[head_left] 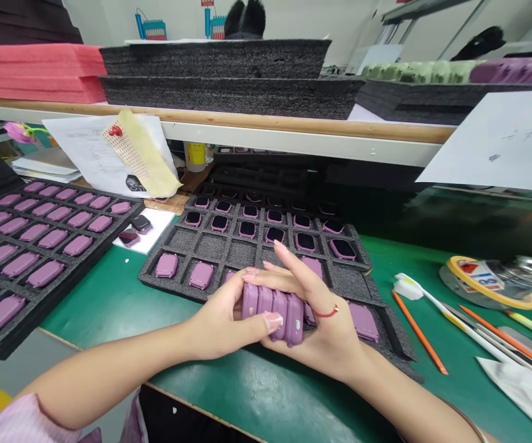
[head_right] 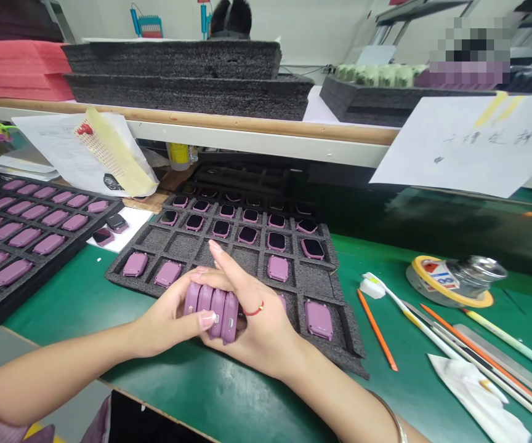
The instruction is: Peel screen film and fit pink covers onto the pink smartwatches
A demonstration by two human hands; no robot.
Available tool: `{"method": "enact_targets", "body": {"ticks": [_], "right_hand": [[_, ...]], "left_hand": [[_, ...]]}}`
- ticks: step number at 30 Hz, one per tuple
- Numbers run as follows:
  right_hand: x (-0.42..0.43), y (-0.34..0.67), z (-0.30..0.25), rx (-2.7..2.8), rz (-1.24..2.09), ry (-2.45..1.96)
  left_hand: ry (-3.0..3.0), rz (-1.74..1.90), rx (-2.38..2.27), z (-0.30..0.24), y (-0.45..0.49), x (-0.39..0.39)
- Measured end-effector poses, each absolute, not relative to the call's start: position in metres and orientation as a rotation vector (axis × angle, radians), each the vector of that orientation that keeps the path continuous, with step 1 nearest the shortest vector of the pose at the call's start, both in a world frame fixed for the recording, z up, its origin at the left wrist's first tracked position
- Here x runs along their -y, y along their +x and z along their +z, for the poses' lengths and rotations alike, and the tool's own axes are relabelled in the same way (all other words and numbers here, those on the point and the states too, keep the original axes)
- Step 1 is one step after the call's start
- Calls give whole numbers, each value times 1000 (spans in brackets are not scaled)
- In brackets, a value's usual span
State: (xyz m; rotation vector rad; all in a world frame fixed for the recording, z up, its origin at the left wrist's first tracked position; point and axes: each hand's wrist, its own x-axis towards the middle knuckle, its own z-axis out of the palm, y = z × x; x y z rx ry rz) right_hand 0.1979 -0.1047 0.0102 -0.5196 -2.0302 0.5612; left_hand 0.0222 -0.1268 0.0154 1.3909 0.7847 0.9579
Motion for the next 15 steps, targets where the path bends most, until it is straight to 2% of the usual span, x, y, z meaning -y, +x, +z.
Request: {"method": "enact_targets", "body": {"ticks": [15], "right_hand": [[103,198,10,2201,265,-372]], "left_hand": [[1384,1011,-807,17,27,125]]}}
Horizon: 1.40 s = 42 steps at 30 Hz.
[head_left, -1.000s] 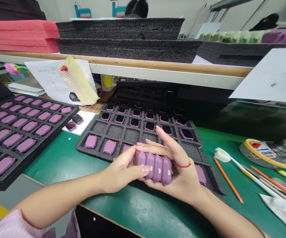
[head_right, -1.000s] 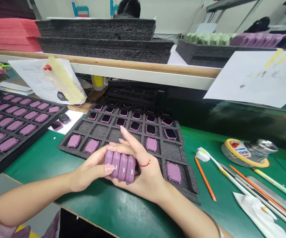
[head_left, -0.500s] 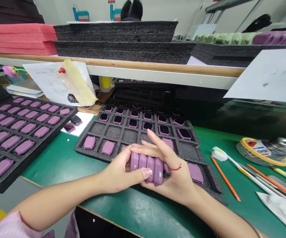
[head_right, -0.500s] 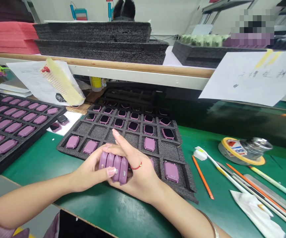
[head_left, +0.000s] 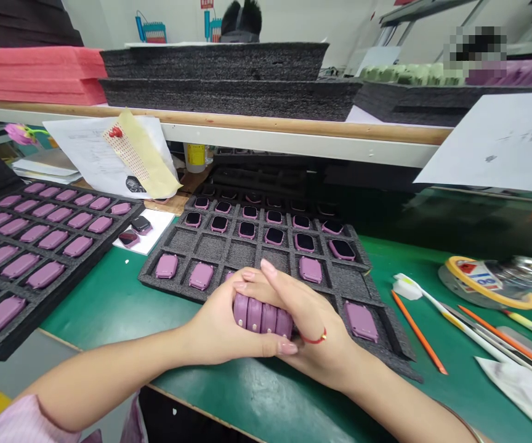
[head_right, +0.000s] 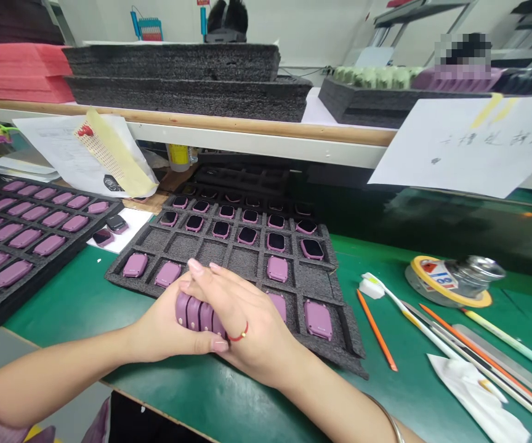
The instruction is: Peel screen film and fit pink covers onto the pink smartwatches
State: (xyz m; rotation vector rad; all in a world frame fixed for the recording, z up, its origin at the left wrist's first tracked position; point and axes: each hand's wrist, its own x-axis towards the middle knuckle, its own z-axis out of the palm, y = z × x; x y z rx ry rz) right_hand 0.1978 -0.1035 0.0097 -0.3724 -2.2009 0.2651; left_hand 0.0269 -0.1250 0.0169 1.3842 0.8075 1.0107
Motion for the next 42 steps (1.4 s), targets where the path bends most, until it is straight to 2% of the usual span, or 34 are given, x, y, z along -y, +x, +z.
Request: {"method": "enact_targets", "body": {"ticks": [4,9,14,23,26,29,33,39,42], "right_hand": [[107,201,16,2218,232,-351],[111,206,23,1889,660,-560],[107,200,22,1577,906,-730],[108,202,21,1596,1531,-797],[114,197,25,1580,1643,-819],[120,189,29,1547,1590,-902],[122,187,28,1655,1311,-922],[115,194,14,2087,527,-774],[111,197,14,2249,408,-723]], "left_hand": [[1534,1080,-817,17,25,127],[1702,1220,-547,9,20,128],[1847,1213,-489,7,17,127],[1969,1295,-522,8,19,124],[2020,1301,-559,4,19,122],[2090,1351,-541,0,19,121],[2008,1364,-671,-3,18,121],[1150,857,-623,8,24,123],[815,799,-652,7,27,119]]}}
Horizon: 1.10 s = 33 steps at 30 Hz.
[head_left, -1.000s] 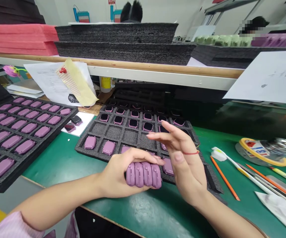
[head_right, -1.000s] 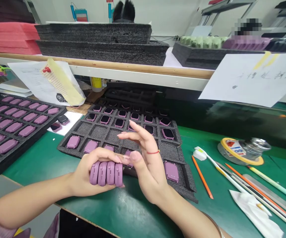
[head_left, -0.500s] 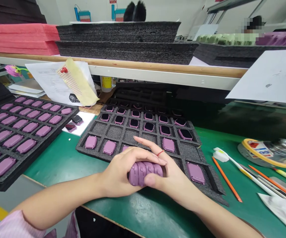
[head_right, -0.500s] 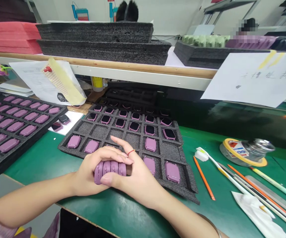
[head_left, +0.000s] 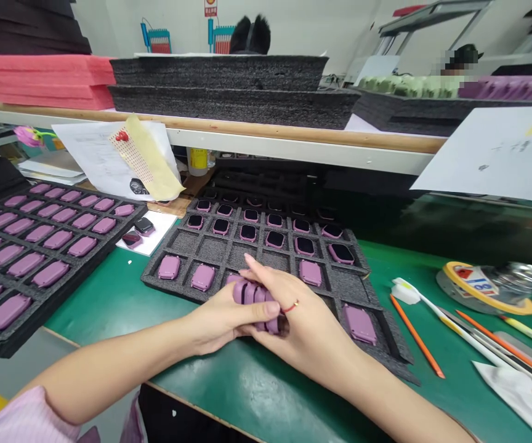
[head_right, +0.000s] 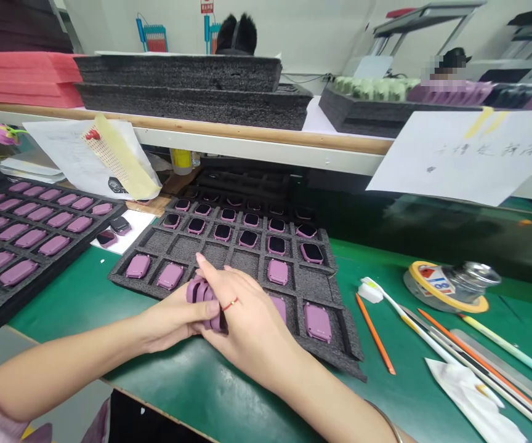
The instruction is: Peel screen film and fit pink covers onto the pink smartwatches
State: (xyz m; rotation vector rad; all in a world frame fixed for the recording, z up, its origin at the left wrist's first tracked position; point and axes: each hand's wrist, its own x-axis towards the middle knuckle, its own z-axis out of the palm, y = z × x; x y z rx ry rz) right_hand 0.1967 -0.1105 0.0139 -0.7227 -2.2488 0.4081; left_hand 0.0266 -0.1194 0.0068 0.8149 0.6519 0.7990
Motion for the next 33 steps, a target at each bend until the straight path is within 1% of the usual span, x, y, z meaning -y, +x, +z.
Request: {"method": "enact_targets", "body": {"ticks": [5,9,14,16,20,22,24,29,33], "right_hand": [[106,207,37,2061,591,-806],[106,210,49,2053,492,-749],[108,206,48,1980,354,-680],[107,206,49,1808,412,-740],[102,214,53,1298,628,-826],[102,217,56,1195,698,-826],[104,218,58,1217,714,-801],[112,215,60,1382,562,-790],[114,222,59,1579,299,-771]], "left_hand": [[504,836,-559,4,23,114],[413,853,-503,8,20,116],[421,833,-433,6,19,115],[467,797,-379,4,19,115],[509,736,-265,3,18,117],[527,727,-229,4,17,117],[543,723,-211,5,16,117],[574,717,-176,9,15,117],[591,711,-193,11,15,118]]}}
